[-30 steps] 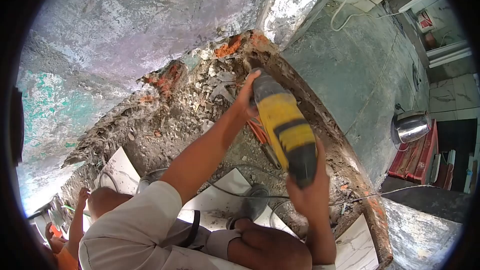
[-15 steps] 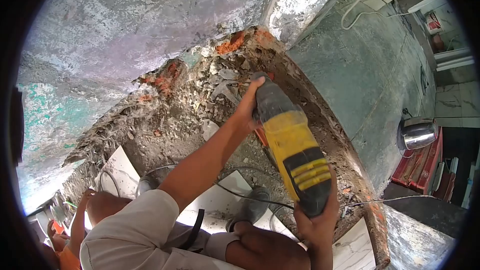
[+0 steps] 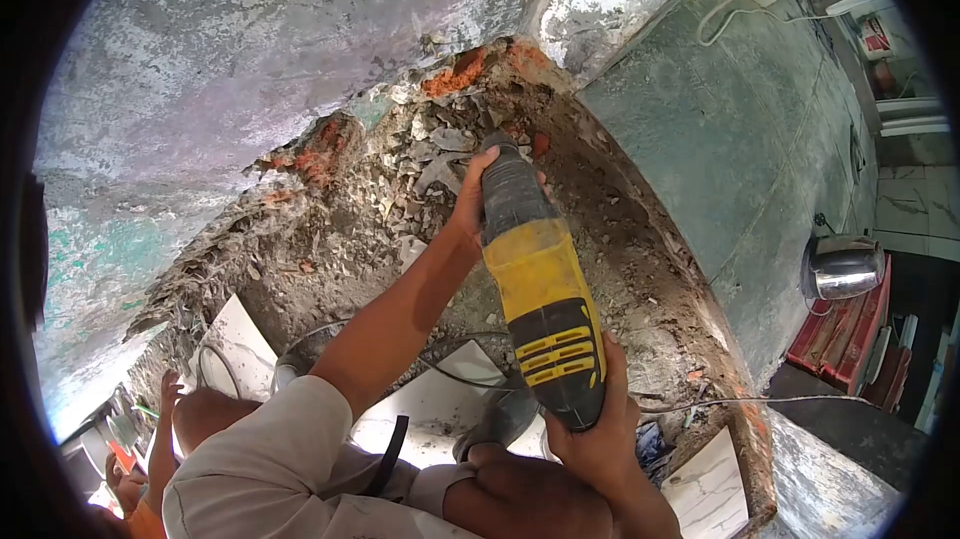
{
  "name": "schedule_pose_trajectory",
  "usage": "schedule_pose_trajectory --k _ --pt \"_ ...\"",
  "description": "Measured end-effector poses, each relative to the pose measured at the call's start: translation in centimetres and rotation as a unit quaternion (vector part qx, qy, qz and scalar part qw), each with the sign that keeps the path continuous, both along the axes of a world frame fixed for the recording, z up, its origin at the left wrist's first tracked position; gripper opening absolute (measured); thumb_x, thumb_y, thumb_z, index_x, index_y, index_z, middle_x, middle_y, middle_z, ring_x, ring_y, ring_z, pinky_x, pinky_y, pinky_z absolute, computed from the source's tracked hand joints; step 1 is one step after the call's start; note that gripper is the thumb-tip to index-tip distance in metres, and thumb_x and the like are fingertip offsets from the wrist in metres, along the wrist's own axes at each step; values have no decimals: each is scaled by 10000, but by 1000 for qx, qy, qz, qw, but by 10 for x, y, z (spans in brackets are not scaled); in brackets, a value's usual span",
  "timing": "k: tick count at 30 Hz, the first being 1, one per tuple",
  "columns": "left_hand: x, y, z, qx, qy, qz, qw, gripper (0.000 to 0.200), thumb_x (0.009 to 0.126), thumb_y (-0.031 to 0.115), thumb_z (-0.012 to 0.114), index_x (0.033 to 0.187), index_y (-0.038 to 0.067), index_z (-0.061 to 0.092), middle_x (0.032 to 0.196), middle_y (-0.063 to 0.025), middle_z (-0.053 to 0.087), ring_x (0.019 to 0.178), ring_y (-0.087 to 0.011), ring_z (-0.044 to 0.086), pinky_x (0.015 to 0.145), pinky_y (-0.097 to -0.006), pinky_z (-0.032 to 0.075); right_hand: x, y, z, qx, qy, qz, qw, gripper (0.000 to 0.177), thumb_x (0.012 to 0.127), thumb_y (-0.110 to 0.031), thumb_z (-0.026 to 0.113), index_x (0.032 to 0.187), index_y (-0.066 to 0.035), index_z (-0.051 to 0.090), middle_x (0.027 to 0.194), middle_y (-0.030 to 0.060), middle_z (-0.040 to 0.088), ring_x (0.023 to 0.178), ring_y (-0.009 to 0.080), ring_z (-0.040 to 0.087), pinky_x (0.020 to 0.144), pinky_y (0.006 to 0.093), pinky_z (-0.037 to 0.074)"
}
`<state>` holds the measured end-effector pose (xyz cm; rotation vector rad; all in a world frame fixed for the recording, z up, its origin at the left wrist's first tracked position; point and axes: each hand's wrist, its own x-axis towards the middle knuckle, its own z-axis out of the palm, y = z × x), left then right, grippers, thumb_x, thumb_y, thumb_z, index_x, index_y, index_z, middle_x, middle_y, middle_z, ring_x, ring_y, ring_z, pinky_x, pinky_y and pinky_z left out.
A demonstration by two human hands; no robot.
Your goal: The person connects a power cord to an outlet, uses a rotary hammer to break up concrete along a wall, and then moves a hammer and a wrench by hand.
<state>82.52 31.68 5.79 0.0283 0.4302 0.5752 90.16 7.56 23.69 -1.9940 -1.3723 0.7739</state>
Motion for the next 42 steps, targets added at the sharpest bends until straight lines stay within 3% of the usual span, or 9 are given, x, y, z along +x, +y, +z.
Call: schedule_pose_trajectory --k 10,15,23,25,26,29,31,35,42 --pt "2 22 10 -36 -24 45 998 520 783 490 634 1017 28 587 924 -151 658 819 -289 668 781 -462 559 -4 47 51 -19 -71 42 996 882 674 11 630 1441 18 195 1133 237 604 1000 379 648 839 400 527" --pt "12 38 35 -63 -64 67 994 463 809 476 618 986 48 607 900 -135 666 803 -271 670 789 -453 559 6 85 75 -4 -60 -4 998 825 657 54 525 1435 8 255 1172 235 594 1111 296 603 933 366 456" --pt "8 48 72 -81 -88 89 989 509 835 548 553 868 45 622 731 -84 653 442 -159 567 475 -275 550 -2 130 111 -25 -139 13 990 733 730 13 633 1398 14 330 1194 209 556 1096 251 565 949 332 426" --pt "12 59 8 -35 -487 -50 871 603 839 551 526 1112 15 566 1070 -168 630 959 -310 630 905 -459 506 -7 122 114 -4 -131 38 991 741 733 8 639 1404 11 325 1188 218 557 1092 256 566 944 331 428" --pt "9 56 13 -41 -530 -69 844 617 842 557 525 1128 12 558 1084 -171 625 962 -311 630 906 -460 506 -11 117 113 -14 -110 30 993 748 734 6 639 1409 8 318 1181 223 557 1077 263 570 938 333 432" --pt "-14 45 21 -26 -407 -75 910 641 846 563 536 1173 12 534 1118 -181 611 968 -319 629 899 -451 513 -18 88 90 -8 -102 32 994 768 725 5 584 1430 -62 287 1116 295 593 1080 434 579 909 394 468" --pt "-30 7 46 -11 -58 -10 998 621 838 517 586 1202 20 507 1092 -178 612 962 -315 634 874 -441 530 -19 59 61 71 -126 101 984 773 746 -25 590 1444 -104 267 1052 311 607 1023 483 576 846 451 498" --pt "-50 -27 26 68 -16 5 998 594 816 464 649 1198 35 497 1044 -163 611 926 -295 644 835 -434 546 -44 1 14 -110 -51 15 993 883 718 -43 649 1465 -90 178 995 319 616 848 486 624 746 504 525" --pt "-44 -46 12 42 34 -37 998 600 796 463 666 1171 34 480 978 -174 643 864 -286 665 800 -435 556 -39 -39 -19 30 -74 64 995 861 715 -74 686 1435 -13 217 938 301 625 810 448 651 697 473 539"
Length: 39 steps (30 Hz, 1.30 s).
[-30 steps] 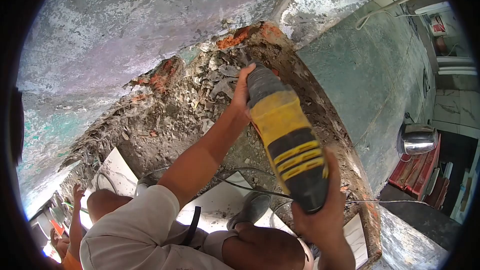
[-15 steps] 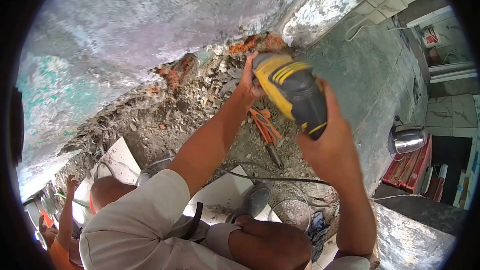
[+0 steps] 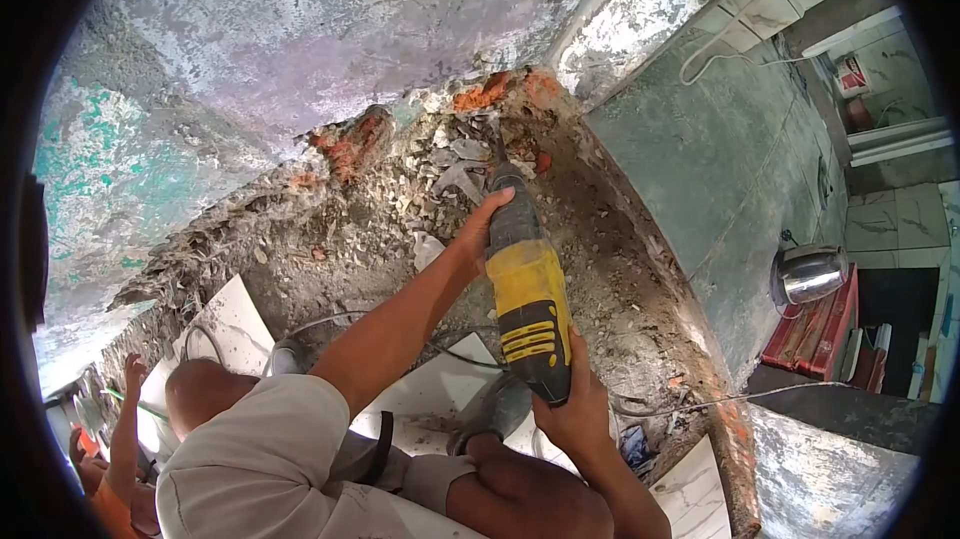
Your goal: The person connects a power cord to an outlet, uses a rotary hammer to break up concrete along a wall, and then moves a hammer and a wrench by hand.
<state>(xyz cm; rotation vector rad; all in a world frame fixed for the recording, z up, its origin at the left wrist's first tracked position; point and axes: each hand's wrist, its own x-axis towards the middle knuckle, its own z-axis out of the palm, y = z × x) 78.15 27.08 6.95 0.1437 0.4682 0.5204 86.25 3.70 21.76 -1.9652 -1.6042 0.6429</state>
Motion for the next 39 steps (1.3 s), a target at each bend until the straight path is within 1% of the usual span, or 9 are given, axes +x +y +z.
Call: schedule_pose_trajectory --k 9,11,14,18,21,24,26,29,39 --pt "5 27 -31 7 11 1 1000 577 798 460 652 1146 29 491 973 -185 642 856 -287 663 789 -441 553 3 15 -39 18 -10 -5 1000 916 668 -96 721 1428 -1 219 981 284 624 813 440 652 694 451 548" --pt "7 26 -30 21 36 8 999 571 797 457 646 1144 31 493 965 -185 640 852 -288 662 788 -443 552 2 17 -30 -15 -13 -11 1000 944 652 -81 729 1431 -3 201 999 278 621 826 439 650 699 452 549" --pt "9 35 -20 -17 -7 -10 1000 557 799 451 641 1138 33 499 965 -183 638 846 -291 661 788 -450 550 3 26 -6 -97 21 -15 995 907 696 59 638 1444 44 124 1136 231 601 1031 293 638 854 367 504" --pt "17 62 1 -33 -40 5 999 527 792 463 644 1083 36 540 934 -162 645 839 -282 661 784 -441 549 0 82 50 -84 18 -32 996 942 671 -10 674 1451 -2 147 1056 260 609 934 390 654 812 406 533" --pt "27 84 23 -30 -3 10 999 472 790 468 645 995 45 595 894 -139 649 841 -276 659 785 -424 544 8 121 90 -103 2 -59 993 881 678 60 555 1452 37 136 1273 225 493 1179 275 527 989 355 406" --pt "37 99 37 -57 -30 28 998 425 794 472 642 893 59 626 764 -86 644 668 -203 645 649 -351 550 27 138 107 -117 18 -113 986 859 684 77 549 1447 54 155 1291 227 470 1189 277 510 993 360 402" --pt "37 105 41 -37 -70 21 997 392 809 462 629 812 70 621 648 -37 615 434 -119 525 446 -260 474 28 148 117 -124 24 -120 985 859 688 75 551 1448 57 150 1294 229 466 1193 277 506 994 360 401" --pt "38 109 54 -55 -44 49 996 382 823 456 614 746 82 601 572 -3 583 310 -76 373 325 -204 349 32 156 121 -122 37 -105 986 857 697 69 557 1447 66 144 1295 225 460 1193 271 503 995 358 400" --pt "48 117 61 -79 -54 53 994 367 833 440 608 776 78 595 581 -12 590 305 -75 377 316 -198 351 46 174 122 -125 18 -152 980 811 717 49 613 1432 31 232 1224 184 519 1159 248 529 983 357 411"
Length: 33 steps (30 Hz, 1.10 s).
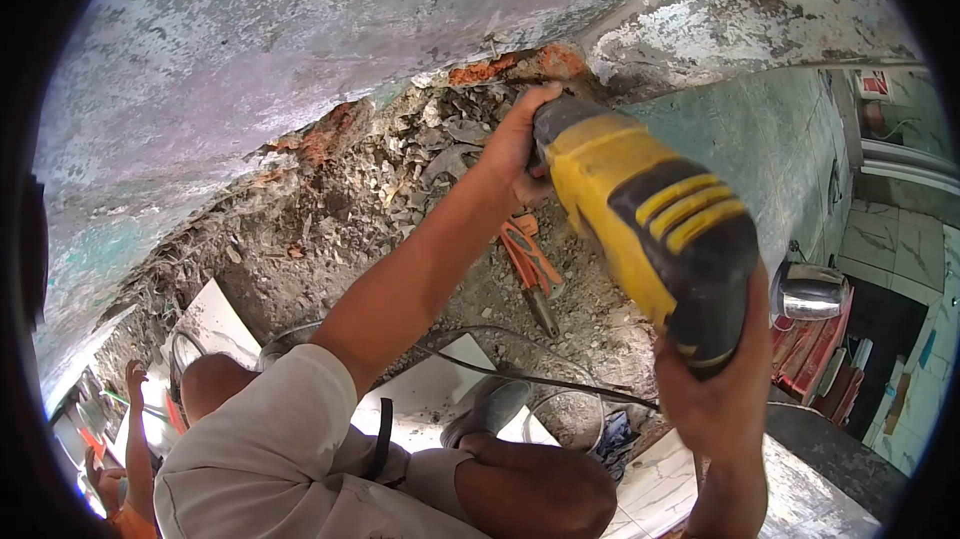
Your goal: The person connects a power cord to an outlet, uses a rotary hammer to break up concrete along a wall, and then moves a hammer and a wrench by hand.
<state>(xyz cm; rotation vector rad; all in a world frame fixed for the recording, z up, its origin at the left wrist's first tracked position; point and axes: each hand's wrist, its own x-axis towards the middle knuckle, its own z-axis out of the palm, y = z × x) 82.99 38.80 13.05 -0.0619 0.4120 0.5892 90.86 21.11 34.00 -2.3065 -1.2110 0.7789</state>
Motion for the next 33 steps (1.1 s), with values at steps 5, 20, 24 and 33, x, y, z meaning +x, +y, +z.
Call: schedule_pose_trajectory --k 5,20,24,33 --pt "13 18 -8 49 -123 7 991 382 836 425 599 1007 84 602 937 -87 654 756 -215 636 700 -379 542 22 47 25 40 88 55 994 768 722 32 628 1418 -69 322 850 57 597 618 114 563 542 258 480" --pt "-37 -137 -24 27 27 -20 999 596 831 499 601 1183 26 515 1125 -140 610 1037 -250 611 918 -424 493 -17 -154 -33 65 47 63 995 742 713 21 558 1410 13 305 1127 203 608 1050 302 613 911 352 459" --pt "-42 -192 1 25 132 13 991 618 796 498 652 1194 46 513 1159 -139 591 1058 -262 599 915 -432 487 25 -231 -40 70 155 -78 982 738 664 31 650 1340 25 352 1036 141 618 887 232 646 747 323 521" --pt "-103 -208 53 5 189 122 974 465 801 444 697 1089 104 564 1007 -69 636 891 -213 638 739 -406 517 55 -186 -56 94 331 4 939 797 605 -35 710 1322 19 364 974 153 621 738 234 658 610 310 541"
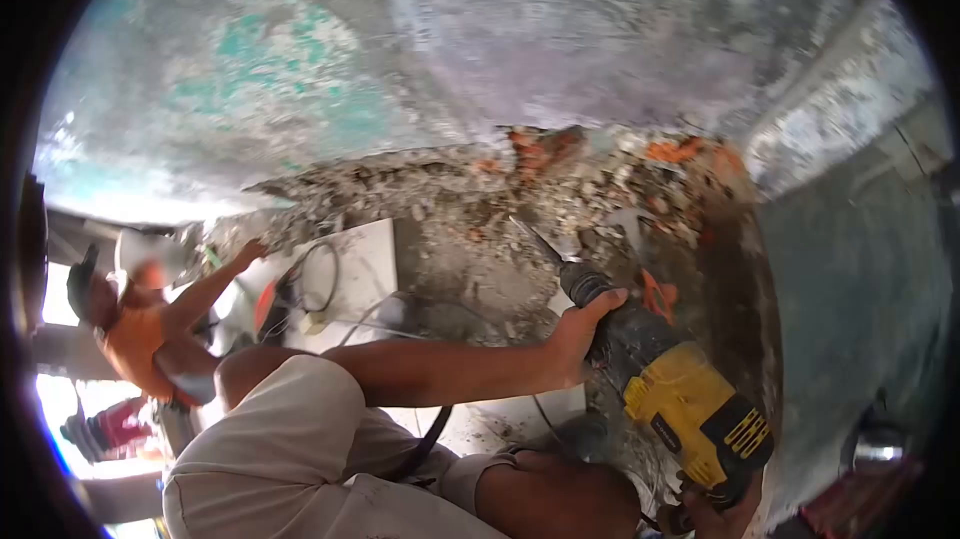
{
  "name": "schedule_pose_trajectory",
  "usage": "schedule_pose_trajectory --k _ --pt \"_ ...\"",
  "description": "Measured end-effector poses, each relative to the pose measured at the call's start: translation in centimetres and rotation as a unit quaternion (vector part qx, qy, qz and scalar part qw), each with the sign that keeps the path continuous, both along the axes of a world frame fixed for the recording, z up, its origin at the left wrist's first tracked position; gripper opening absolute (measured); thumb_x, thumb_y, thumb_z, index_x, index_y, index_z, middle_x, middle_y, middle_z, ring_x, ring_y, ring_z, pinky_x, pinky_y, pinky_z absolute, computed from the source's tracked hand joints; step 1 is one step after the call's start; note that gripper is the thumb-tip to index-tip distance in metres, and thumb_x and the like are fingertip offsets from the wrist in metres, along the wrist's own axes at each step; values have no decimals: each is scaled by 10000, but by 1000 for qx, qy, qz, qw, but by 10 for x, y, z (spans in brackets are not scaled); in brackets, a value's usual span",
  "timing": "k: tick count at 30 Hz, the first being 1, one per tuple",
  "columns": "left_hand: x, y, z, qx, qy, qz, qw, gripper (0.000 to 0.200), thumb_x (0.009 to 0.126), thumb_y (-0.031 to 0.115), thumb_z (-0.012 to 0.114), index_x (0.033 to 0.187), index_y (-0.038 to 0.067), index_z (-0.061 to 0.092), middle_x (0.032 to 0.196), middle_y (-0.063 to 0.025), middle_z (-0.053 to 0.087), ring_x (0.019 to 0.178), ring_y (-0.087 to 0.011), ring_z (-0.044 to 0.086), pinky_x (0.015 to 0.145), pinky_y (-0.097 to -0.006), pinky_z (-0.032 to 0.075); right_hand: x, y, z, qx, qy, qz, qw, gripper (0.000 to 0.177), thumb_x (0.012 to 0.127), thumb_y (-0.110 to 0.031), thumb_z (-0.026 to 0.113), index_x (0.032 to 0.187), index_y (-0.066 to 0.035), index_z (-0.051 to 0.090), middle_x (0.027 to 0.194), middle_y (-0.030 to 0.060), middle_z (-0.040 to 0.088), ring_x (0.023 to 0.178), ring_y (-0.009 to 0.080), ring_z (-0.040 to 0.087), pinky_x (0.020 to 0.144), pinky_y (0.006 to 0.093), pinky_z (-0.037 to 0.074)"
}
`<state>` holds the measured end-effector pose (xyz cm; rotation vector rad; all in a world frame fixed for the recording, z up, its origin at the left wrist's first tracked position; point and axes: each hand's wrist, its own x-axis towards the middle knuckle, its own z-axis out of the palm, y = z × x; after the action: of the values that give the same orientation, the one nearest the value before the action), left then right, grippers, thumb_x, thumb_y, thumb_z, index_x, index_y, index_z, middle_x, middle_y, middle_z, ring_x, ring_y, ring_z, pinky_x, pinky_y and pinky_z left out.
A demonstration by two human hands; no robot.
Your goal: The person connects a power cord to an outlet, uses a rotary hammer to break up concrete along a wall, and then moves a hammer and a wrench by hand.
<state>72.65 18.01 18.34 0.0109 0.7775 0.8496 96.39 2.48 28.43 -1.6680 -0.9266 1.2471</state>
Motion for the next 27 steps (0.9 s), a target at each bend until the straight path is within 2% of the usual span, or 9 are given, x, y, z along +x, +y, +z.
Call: schedule_pose_trajectory --k 5,10,11,13,15,17,19,22,27 --pt "-63 14 -16 -76 224 33 971 474 803 424 699 1066 57 556 948 -66 642 836 -204 639 731 -382 511 -29 66 -45 -50 127 30 990 799 649 29 666 1373 -17 330 1059 132 614 844 229 649 689 309 542" --pt "-168 21 -13 -182 404 87 892 397 826 428 663 1054 111 592 941 -52 664 838 -210 666 779 -380 547 -104 119 -100 10 296 220 930 741 727 -12 682 1371 -33 317 1068 116 597 866 195 642 719 319 550" --pt "-200 18 -27 -130 394 99 904 378 840 423 649 1061 121 597 961 -55 667 861 -207 669 793 -373 553 -122 122 -122 31 336 238 911 720 739 -26 687 1361 -30 325 1068 111 592 874 184 638 744 318 546" --pt "-240 10 -4 -78 323 107 937 368 863 414 629 1071 112 594 977 -62 668 864 -205 669 824 -361 550 -158 129 -143 62 319 311 893 688 763 -42 679 1351 -19 323 1100 108 574 908 161 621 791 314 531" --pt "-282 3 -4 -63 341 159 924 386 821 369 688 1021 56 582 945 -88 664 772 -236 683 724 -384 589 -193 129 -145 67 285 355 888 675 792 -50 667 1356 -9 298 1113 106 564 935 151 605 809 313 522" --pt "-316 -6 1 -66 364 155 916 328 862 370 641 1029 91 599 970 -74 666 866 -229 668 853 -392 545 -220 129 -142 58 292 409 862 662 833 -52 642 1373 -9 261 1111 104 562 952 157 598 826 318 516" --pt "-342 -19 3 -62 364 180 912 318 858 356 645 1024 89 599 957 -74 664 861 -231 668 847 -391 546 -241 120 -159 47 300 408 861 714 862 -51 628 1429 -28 196 1126 125 562 970 167 598 844 326 510" --pt "-387 -36 1 -37 357 224 906 301 851 334 652 1015 87 600 933 -73 661 847 -232 667 827 -388 549 -250 126 -144 -76 231 480 843 883 855 -73 665 1504 -109 68 1164 181 561 1019 228 598 863 360 505" --pt "-478 -71 -29 -17 337 264 904 287 867 335 628 984 74 606 888 -66 667 817 -221 670 768 -372 559 -218 135 -160 -115 37 470 874 868 831 -152 708 1496 -113 152 1160 179 570 1033 249 594 851 375 509"
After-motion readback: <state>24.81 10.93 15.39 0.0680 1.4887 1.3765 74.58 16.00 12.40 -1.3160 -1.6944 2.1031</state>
